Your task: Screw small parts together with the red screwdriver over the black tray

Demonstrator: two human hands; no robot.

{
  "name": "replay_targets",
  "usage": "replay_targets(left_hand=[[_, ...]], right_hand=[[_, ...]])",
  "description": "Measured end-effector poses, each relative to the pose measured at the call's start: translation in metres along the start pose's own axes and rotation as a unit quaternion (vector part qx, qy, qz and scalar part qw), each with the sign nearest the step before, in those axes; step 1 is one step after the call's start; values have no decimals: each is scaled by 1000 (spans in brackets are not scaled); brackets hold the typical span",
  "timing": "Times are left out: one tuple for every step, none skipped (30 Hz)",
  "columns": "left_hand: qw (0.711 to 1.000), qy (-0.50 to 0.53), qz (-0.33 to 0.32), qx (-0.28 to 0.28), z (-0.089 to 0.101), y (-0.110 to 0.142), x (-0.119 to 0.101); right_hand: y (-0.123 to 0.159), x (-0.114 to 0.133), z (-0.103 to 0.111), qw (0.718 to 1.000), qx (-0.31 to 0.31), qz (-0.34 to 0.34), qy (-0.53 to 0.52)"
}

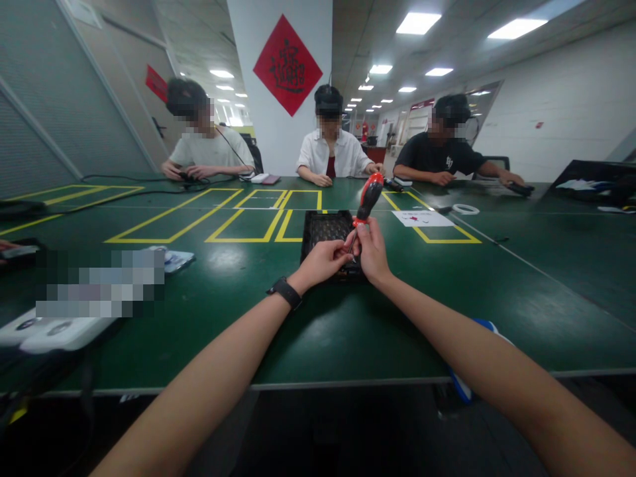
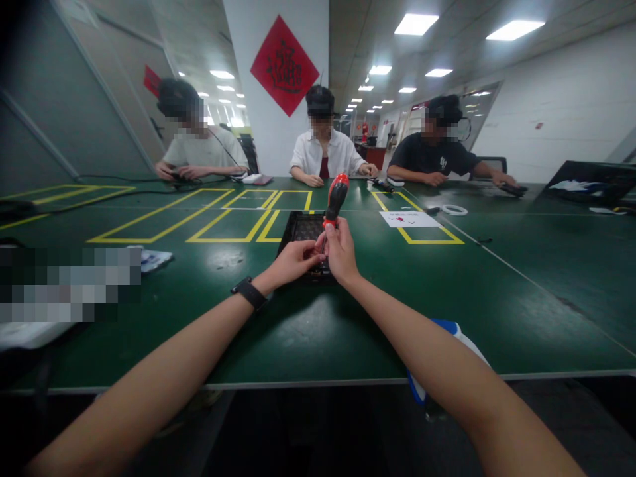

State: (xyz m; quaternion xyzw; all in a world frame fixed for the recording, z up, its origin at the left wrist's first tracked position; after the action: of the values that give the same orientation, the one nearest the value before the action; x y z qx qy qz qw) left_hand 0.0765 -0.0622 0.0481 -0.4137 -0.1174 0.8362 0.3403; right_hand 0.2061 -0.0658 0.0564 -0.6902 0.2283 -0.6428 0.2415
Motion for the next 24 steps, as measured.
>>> replay_targets(left_hand=[[1000, 7, 8, -3, 0, 0, 0], [1000, 10, 16, -5, 0, 0, 1], [1000, 9, 23, -8, 0, 0, 1], [1000, 4, 27, -11, 0, -1, 2], [999, 0, 29, -13, 0, -1, 3], [999, -4, 31, -14, 0, -1, 3], [999, -5, 32, -13, 0, -1, 4], [999, -3, 33, -11, 0, -1, 4], [999, 0, 33, -8, 0, -2, 4], [1000, 5, 30, -3, 0, -1, 4], [1000, 10, 25, 3, 0, -1, 4], [1000, 14, 18, 10, 0, -1, 3], [1000, 15, 9, 16, -1, -1, 3], [1000, 14, 0, 22, -1, -1, 3], [1000, 11, -8, 25, -1, -1, 3], [1000, 7, -13, 26, -1, 0, 3], [1000, 2, -17, 25, -1, 0, 3], [1000, -1, -18, 24, -1, 0, 3], [1000, -4, -18, 24, -1, 0, 3], [1000, -5, -18, 23, -1, 0, 3], [1000, -6, -17, 21, -1, 0, 3], [1000, -5, -14, 16, -1, 0, 3], [1000, -3, -10, 10, -1, 0, 3], [1000, -2, -5, 2, -1, 0, 3]], right_hand=[[0, 0, 0, 1000, 0, 0, -1], [0, 1, 0, 1000, 0, -1, -2], [0, 1, -1, 1000, 1, 0, -2], [0, 1, -1, 1000, 1, 1, -2], [0, 1, -1, 1000, 2, 2, -1], [0, 1, -1, 1000, 4, 2, 0], [0, 1, 0, 1000, 6, 2, 2], [0, 1, 0, 1000, 9, 3, 3], [0, 1, 0, 1000, 9, 4, 4], [0, 0, 0, 1000, 9, 5, 3], [0, 0, 1, 1000, 6, 6, 0], [0, -1, 1, 1000, 3, 6, -5], [0, -2, 1, 1000, 0, 5, -11], [0, -3, 1, 1000, -2, 3, -18], [0, -4, 2, 1000, -1, 0, -24], [0, -5, 2, 1000, 1, -4, -29], [0, -6, 2, 999, 4, -7, -33], [0, -6, 1, 999, 7, -10, -34], [0, -6, 1, 999, 8, -10, -34], [0, -6, 1, 999, 8, -9, -34], [0, -6, 1, 999, 7, -5, -32], [0, -5, 1, 1000, 5, -2, -31], [0, -5, 1, 1000, 3, 1, -29], [0, -4, 1, 1000, 1, 4, -27]])
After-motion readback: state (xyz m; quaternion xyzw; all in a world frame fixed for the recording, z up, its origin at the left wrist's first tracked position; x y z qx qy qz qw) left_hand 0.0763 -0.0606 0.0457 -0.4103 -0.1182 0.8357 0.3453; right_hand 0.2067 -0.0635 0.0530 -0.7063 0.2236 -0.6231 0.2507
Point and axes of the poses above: each hand's wrist, its own y-axis away from the middle knuckle, its own z-axis out of the back of the hand, x = y × z, the point moved 1 cm from there along -y, towards the middle knuckle, and after that the axes turned 1 degree about x, right-handed, at the moved point
